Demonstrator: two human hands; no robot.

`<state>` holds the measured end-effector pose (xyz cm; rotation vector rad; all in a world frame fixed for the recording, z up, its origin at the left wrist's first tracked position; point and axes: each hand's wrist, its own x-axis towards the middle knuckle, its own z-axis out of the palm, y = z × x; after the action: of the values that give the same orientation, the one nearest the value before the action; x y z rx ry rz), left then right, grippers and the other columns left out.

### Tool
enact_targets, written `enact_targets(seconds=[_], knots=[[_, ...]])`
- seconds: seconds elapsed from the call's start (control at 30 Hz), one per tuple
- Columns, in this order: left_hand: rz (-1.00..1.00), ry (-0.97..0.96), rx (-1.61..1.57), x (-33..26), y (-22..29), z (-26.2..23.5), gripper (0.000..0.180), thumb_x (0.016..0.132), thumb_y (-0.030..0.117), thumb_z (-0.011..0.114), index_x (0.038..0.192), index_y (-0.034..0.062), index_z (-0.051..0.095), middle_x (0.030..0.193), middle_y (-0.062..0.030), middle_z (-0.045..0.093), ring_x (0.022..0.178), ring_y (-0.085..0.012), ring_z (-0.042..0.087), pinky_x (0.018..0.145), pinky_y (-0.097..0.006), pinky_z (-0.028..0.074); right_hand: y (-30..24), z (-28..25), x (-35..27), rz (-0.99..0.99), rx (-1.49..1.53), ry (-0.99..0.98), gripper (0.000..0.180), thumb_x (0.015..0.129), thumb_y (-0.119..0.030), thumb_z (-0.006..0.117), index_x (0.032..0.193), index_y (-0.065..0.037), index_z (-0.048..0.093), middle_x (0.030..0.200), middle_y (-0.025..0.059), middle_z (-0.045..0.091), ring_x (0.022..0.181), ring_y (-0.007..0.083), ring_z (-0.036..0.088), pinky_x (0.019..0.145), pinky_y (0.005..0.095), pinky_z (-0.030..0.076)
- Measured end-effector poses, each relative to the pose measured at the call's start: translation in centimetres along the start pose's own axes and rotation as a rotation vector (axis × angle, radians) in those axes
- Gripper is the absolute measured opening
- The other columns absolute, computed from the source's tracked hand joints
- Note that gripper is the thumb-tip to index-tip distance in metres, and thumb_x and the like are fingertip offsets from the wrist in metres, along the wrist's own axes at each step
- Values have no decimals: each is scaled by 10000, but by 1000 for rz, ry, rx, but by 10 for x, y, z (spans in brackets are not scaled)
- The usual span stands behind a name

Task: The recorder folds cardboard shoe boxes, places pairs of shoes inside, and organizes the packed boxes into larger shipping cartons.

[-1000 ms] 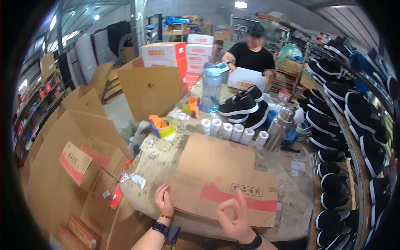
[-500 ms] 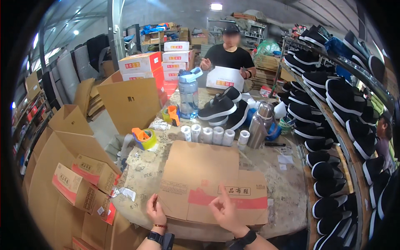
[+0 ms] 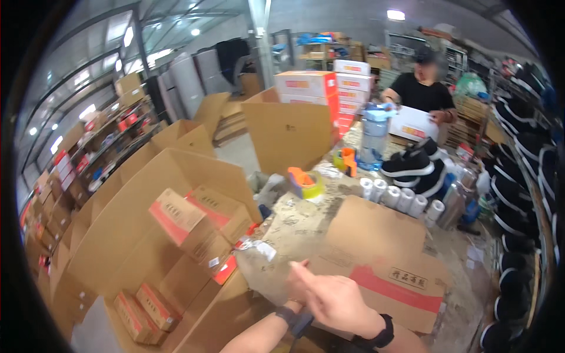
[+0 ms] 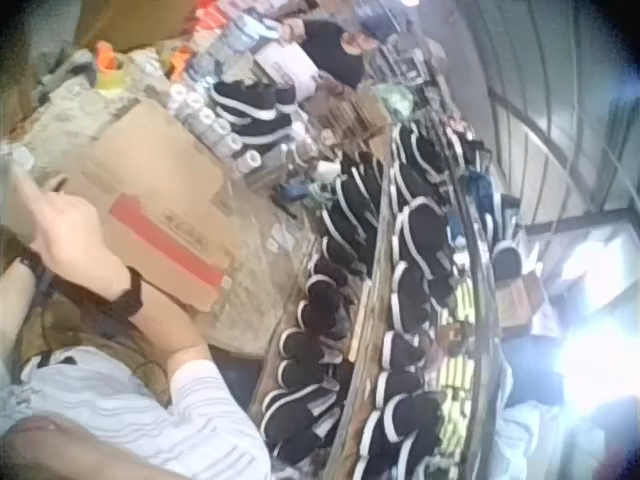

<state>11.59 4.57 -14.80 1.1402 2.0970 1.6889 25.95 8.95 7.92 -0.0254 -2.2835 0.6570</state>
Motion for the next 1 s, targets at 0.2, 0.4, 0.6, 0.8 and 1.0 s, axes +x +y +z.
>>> enact_targets(seconds=[0.2, 0.4, 0.6, 0.8, 1.0], knots=[[8, -39, -2, 6, -3, -12, 327, 871, 70, 526, 1191, 12, 551, 1149, -153, 583, 1062, -254, 561, 942, -357, 438, -47, -27, 53, -293, 108, 336, 504, 694, -51, 627, 1198, -43, 611, 693, 42, 530, 592, 234, 534, 532, 347, 417], [78, 98, -31, 8, 10, -1, 296, 854, 60, 501, 1128, -7, 589, 1102, -160, 598, 1016, -275, 580, 918, -367, 452, 4, -5, -34, 2, -47, 63, 620, 751, -53, 614, 1354, -104, 479, 733, 49, 569, 614, 238, 562, 568, 345, 450], [133, 205, -26, 9, 1, -11, 322, 821, 47, 498, 1119, -24, 598, 1081, -161, 607, 1007, -278, 590, 907, -369, 461, 27, -8, -113, 416, 61, 30, 466, 817, -45, 603, 1277, -84, 540, 733, 104, 598, 609, 232, 582, 589, 307, 495], [61, 173, -170, 15, 9, -2, 319, 818, -12, 501, 1120, -37, 597, 1099, -153, 610, 1037, -260, 599, 931, -349, 463, -22, 27, -105, 649, 419, 335, 478, 849, -65, 620, 1313, -74, 503, 787, 25, 587, 657, 91, 549, 619, 245, 461], [67, 208, -234, 15, -11, -1, 319, 809, -25, 508, 1113, -35, 603, 1105, -143, 615, 1033, -251, 605, 929, -348, 470, -25, 68, -101, 406, 357, -100, 344, 860, -99, 601, 1204, -109, 600, 747, 73, 564, 588, 198, 546, 558, 306, 455]])
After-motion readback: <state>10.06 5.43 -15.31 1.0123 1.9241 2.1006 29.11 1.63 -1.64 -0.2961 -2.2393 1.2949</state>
